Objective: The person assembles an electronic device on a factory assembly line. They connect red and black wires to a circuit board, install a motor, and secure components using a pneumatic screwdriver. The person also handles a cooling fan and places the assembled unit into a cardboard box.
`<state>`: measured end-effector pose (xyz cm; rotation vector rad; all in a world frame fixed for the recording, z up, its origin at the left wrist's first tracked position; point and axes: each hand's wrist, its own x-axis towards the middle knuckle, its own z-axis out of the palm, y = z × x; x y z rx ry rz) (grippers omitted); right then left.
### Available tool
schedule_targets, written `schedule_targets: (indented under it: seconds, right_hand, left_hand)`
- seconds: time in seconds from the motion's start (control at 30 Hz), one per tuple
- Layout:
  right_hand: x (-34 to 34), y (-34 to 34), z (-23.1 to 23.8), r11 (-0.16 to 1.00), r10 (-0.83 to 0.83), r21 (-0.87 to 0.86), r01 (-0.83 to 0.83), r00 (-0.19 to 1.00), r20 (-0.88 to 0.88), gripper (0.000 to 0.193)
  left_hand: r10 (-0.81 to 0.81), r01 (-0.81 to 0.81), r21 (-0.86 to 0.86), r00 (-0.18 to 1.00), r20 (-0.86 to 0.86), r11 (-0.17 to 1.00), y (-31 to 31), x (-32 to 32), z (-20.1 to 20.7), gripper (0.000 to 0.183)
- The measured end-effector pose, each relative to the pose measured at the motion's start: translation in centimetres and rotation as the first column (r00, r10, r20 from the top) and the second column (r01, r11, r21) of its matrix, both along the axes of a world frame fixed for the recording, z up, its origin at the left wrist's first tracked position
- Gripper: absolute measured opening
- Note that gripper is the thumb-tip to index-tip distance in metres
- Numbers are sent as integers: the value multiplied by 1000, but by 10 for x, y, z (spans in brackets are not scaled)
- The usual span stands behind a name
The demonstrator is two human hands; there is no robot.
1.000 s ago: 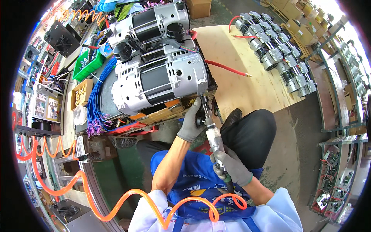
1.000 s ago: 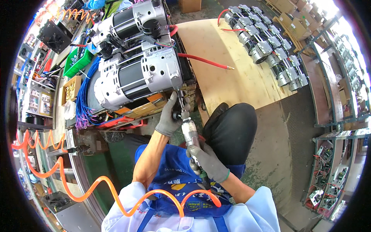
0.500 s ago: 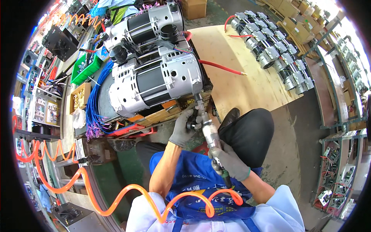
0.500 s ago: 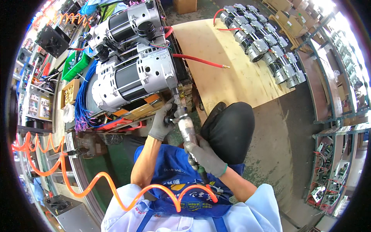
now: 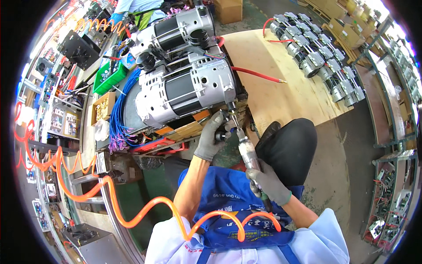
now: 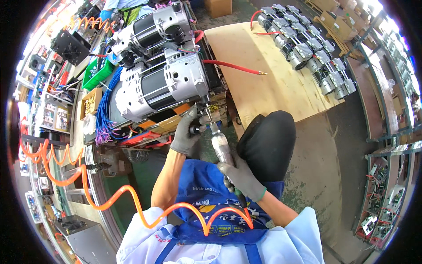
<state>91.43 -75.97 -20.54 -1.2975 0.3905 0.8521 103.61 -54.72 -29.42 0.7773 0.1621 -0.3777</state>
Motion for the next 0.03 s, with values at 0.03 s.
schedule_targets:
  seconds: [0.03]
  right_hand:
    - [-5,-2,-1,999,34,-31,-34,999,-16,50]
  left_hand:
    - [-12,11,27,1000,28,1000,2,0,1,47]
